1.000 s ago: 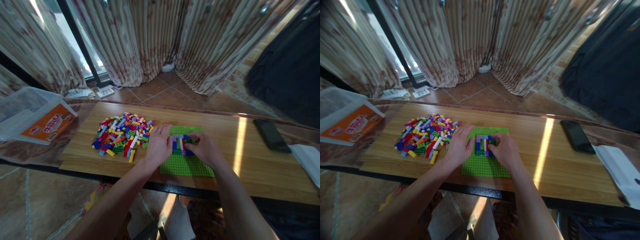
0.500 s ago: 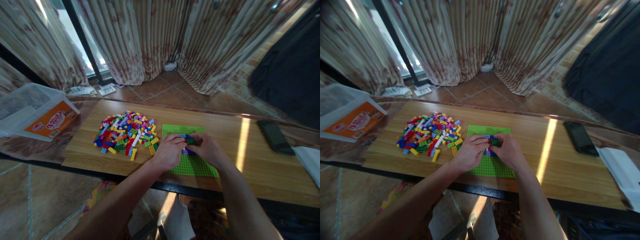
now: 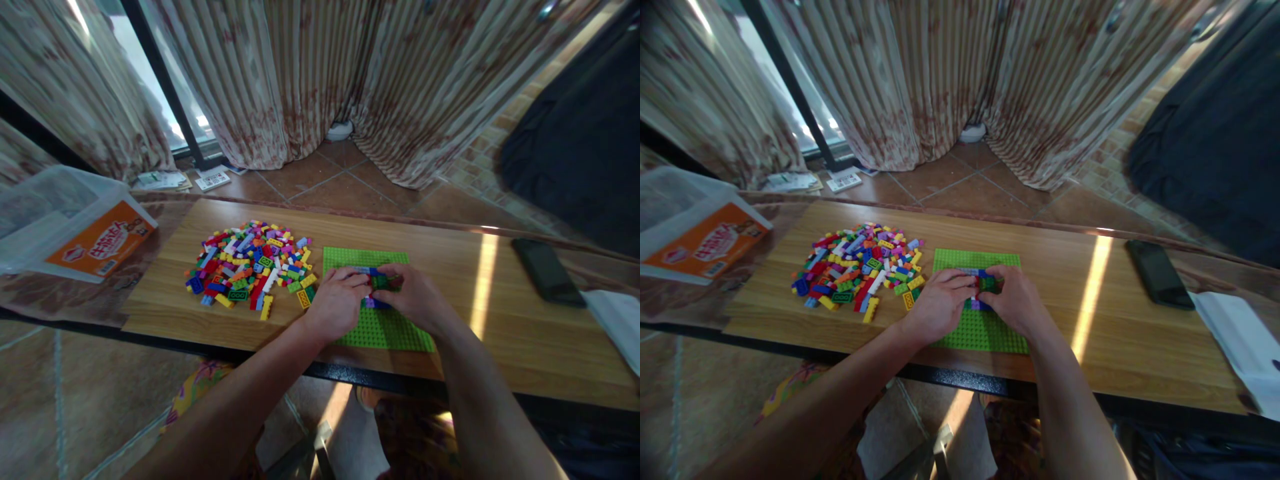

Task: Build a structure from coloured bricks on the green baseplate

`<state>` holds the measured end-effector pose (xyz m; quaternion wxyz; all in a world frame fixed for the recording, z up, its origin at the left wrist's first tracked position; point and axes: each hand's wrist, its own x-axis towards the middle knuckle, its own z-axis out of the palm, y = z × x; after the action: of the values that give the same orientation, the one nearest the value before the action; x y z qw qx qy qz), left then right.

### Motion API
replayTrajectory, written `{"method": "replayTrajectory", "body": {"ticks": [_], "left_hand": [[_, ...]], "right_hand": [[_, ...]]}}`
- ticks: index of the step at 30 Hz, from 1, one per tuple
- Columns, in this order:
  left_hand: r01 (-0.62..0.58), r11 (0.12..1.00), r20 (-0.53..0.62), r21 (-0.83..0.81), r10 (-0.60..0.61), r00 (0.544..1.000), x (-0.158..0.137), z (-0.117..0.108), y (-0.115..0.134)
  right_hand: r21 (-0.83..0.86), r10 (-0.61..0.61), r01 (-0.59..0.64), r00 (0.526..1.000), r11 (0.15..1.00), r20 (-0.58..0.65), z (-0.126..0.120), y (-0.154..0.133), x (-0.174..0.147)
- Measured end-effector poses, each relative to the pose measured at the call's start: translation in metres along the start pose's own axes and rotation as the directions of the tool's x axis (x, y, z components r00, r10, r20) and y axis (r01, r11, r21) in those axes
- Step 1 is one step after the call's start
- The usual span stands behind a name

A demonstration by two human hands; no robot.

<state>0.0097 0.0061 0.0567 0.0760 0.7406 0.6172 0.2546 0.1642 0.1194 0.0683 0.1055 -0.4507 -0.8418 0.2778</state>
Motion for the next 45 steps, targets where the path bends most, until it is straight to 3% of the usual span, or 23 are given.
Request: {"method": "replayTrajectory", "body": {"ticks": [5,10,18,24,29,33,40,45], "left_hand": [[0.003,1.0,-0.002,0.016,-0.003,1.0,0.0,0.001,0.002],[0.018,0.999,-0.005,0.046,-0.018,1.0,-0.001,0.002,0.003],[0.022,0.999,-0.067,-0.03,-0.024,0.997,-0.001,0.004,0.002],[0.063,0.988,-0.253,-0.142,-0.098,0.962,0.005,-0.009,-0.003],[0.136,0.974,-0.378,-0.18,-0.196,0.905,0.007,-0.021,-0.019],[0.16,0.972,-0.411,-0.172,-0.218,0.885,0.009,-0.026,-0.026],[0.176,0.968,-0.395,-0.181,-0.235,0.888,0.01,-0.027,-0.028],[0.179,0.962,-0.377,-0.206,-0.247,0.893,0.009,-0.027,-0.029]], "right_hand": [[0.024,-0.013,0.013,1.0,1.0,0.023,0.001,0.001,0.001],[0.018,-0.014,0.015,0.999,1.0,-0.045,0.006,-0.002,0.0],[0.205,-0.035,0.038,0.999,0.978,-0.019,-0.002,0.005,0.0],[0.063,0.057,-0.044,0.973,0.997,-0.223,-0.007,-0.007,0.003],[0.076,0.121,-0.103,0.947,0.992,-0.298,-0.01,-0.017,0.001],[0.0,0.082,-0.086,0.954,0.996,-0.288,-0.005,-0.031,-0.007],[-0.387,0.066,-0.115,0.988,0.915,-0.137,0.013,-0.05,-0.018],[-0.464,0.086,-0.124,0.991,0.877,-0.102,0.015,-0.054,-0.017]]}}
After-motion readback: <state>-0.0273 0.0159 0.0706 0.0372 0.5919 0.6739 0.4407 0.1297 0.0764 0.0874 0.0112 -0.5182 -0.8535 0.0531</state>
